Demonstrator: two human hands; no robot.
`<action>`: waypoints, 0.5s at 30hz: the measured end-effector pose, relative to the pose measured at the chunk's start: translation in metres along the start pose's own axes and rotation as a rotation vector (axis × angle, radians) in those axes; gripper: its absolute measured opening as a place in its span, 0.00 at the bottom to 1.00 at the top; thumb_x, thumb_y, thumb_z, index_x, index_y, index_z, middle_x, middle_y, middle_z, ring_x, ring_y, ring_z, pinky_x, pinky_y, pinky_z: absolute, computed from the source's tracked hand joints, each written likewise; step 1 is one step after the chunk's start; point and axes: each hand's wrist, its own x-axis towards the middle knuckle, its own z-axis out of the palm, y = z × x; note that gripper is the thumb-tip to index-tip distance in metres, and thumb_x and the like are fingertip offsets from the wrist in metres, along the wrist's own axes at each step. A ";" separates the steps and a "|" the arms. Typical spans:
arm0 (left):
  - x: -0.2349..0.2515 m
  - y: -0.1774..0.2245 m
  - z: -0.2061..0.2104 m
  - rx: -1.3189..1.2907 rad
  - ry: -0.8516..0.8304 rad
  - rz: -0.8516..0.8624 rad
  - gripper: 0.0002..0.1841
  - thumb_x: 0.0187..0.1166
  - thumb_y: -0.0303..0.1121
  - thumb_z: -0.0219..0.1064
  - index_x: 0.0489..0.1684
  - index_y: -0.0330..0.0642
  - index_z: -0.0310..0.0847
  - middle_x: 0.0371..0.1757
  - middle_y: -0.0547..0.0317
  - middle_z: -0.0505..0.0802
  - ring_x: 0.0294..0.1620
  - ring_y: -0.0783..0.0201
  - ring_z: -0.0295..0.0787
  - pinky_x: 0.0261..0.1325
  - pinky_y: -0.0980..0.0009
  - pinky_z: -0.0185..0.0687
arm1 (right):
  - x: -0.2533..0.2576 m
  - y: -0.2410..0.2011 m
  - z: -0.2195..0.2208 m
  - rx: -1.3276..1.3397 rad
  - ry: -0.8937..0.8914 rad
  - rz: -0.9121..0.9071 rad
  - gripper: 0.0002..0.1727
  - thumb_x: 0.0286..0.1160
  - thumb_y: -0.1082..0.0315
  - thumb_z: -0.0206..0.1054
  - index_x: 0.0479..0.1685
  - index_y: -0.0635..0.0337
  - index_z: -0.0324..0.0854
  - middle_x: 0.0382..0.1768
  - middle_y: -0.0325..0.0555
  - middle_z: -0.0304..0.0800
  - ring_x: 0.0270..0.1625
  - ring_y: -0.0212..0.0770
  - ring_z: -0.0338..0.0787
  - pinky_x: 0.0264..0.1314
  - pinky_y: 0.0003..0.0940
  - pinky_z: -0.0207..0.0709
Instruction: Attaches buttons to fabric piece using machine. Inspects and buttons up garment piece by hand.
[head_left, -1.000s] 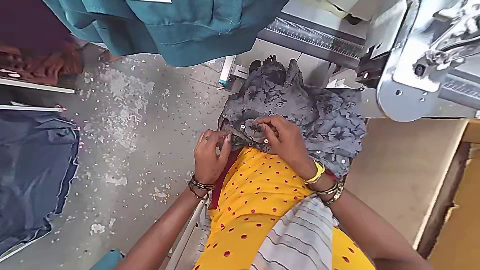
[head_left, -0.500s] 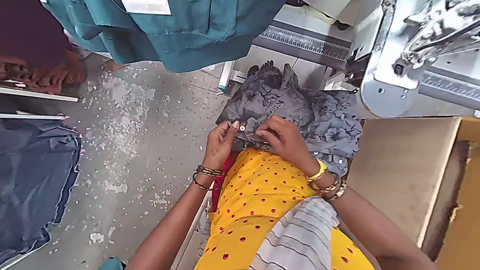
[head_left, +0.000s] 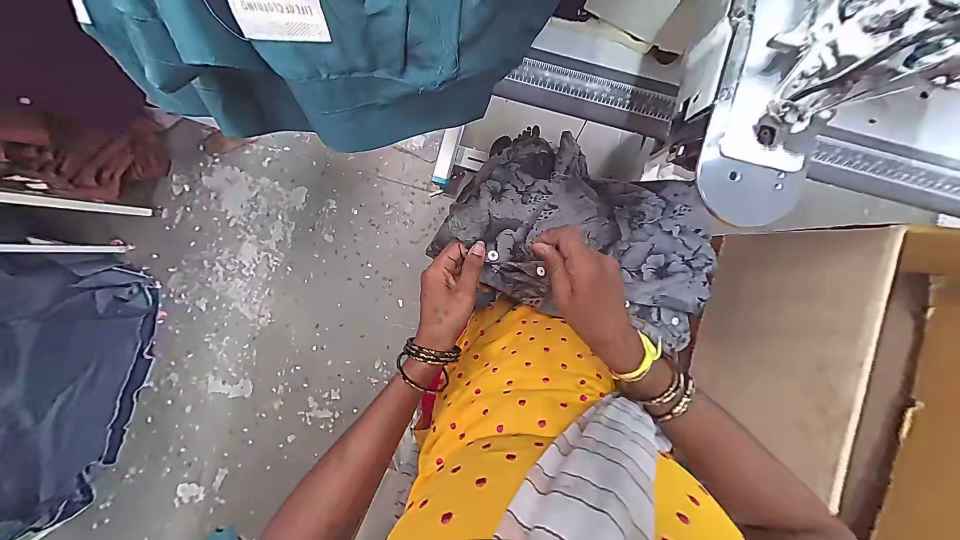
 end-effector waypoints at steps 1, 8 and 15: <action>0.000 -0.001 0.001 -0.001 0.004 0.007 0.11 0.90 0.34 0.57 0.35 0.41 0.78 0.27 0.62 0.87 0.26 0.70 0.88 0.34 0.72 0.88 | -0.002 0.001 0.000 -0.140 0.002 -0.034 0.18 0.88 0.58 0.60 0.39 0.64 0.87 0.21 0.46 0.84 0.23 0.46 0.86 0.25 0.43 0.78; -0.008 -0.001 0.011 0.037 -0.101 0.059 0.10 0.89 0.34 0.56 0.36 0.44 0.77 0.25 0.70 0.84 0.27 0.78 0.82 0.35 0.78 0.81 | -0.007 -0.020 0.026 0.156 0.106 -0.207 0.19 0.74 0.68 0.70 0.12 0.60 0.77 0.15 0.41 0.76 0.21 0.34 0.78 0.25 0.28 0.71; 0.008 -0.018 -0.048 0.230 0.064 0.096 0.13 0.93 0.37 0.50 0.53 0.39 0.78 0.36 0.70 0.89 0.35 0.80 0.88 0.43 0.77 0.88 | -0.019 0.120 -0.056 -0.451 0.422 0.271 0.13 0.84 0.68 0.59 0.45 0.71 0.84 0.37 0.66 0.88 0.38 0.64 0.90 0.39 0.64 0.81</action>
